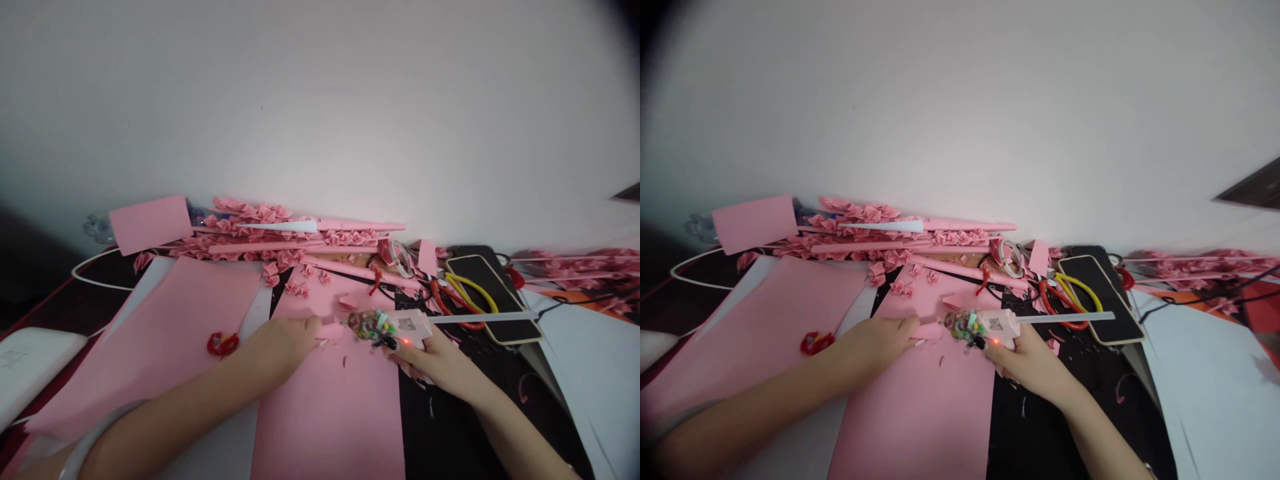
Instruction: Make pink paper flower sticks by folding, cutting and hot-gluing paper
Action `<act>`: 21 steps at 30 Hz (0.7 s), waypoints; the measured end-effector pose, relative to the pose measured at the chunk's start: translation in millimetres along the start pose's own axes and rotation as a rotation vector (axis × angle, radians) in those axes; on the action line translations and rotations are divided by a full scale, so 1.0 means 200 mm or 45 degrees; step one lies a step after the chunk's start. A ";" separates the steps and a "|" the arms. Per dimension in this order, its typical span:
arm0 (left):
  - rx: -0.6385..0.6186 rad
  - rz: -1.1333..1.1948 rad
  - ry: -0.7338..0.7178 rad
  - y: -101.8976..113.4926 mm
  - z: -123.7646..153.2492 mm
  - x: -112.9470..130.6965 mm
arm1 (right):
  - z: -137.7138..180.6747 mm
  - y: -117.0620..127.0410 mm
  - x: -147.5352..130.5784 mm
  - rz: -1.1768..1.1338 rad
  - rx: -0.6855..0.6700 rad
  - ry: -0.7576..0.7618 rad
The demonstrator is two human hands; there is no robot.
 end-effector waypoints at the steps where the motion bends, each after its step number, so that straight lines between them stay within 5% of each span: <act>1: -0.001 0.000 -0.001 0.00 0.00 0.00 | 0.00 0.00 0.00 0.004 0.002 -0.004; 21: -0.007 -0.028 0.002 0.00 0.00 0.00 | 0.01 0.01 0.01 0.052 0.012 -0.029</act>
Point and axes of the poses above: each hand's wrist, its own z-axis away from the middle knuckle, its own y-axis out of the back of the hand, x = y × z, the point moved 3 cm from there along -z, towards the middle knuckle, and after that the axes turned 5 degrees about -z, right-handed, at the moved point
